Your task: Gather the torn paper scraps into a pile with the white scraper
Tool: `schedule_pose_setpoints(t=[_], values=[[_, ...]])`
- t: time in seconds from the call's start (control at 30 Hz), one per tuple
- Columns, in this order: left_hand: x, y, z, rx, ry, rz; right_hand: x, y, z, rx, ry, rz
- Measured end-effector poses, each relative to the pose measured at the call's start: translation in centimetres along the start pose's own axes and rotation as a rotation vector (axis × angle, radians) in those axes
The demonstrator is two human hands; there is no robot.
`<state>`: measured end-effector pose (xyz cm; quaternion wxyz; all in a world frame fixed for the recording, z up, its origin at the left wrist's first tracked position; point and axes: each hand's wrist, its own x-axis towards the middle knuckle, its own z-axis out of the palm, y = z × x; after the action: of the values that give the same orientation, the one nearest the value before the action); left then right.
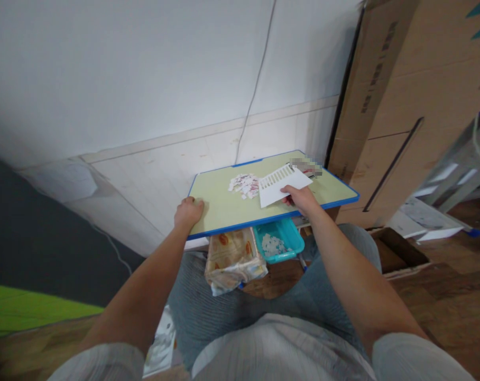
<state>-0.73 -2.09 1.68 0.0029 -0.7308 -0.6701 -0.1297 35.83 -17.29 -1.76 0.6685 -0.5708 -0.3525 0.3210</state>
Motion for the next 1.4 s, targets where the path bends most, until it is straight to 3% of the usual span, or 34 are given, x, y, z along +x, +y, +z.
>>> schedule_pose_setpoints(t=[0.13, 0.37, 0.47, 1.07, 1.4], values=[[0.0, 0.0, 0.1, -0.017, 0.006, -0.006, 0.7, -0.1, 1.0, -0.043, 0.038, -0.017], [0.1, -0.1, 0.2, -0.01, 0.004, -0.007, 2.0, 0.3, 7.0, -0.102, -0.023, -0.061], [0.1, -0.2, 0.3, -0.012, 0.006, -0.001, 2.0, 0.6, 8.1, -0.123, -0.042, -0.063], [0.1, -0.3, 0.5, -0.013, 0.02, 0.008, 0.7, 0.5, 5.1, -0.116, 0.081, -0.088], [0.0, 0.0, 0.2, -0.016, 0.013, -0.005, 0.7, 0.4, 5.2, -0.091, 0.128, -0.087]])
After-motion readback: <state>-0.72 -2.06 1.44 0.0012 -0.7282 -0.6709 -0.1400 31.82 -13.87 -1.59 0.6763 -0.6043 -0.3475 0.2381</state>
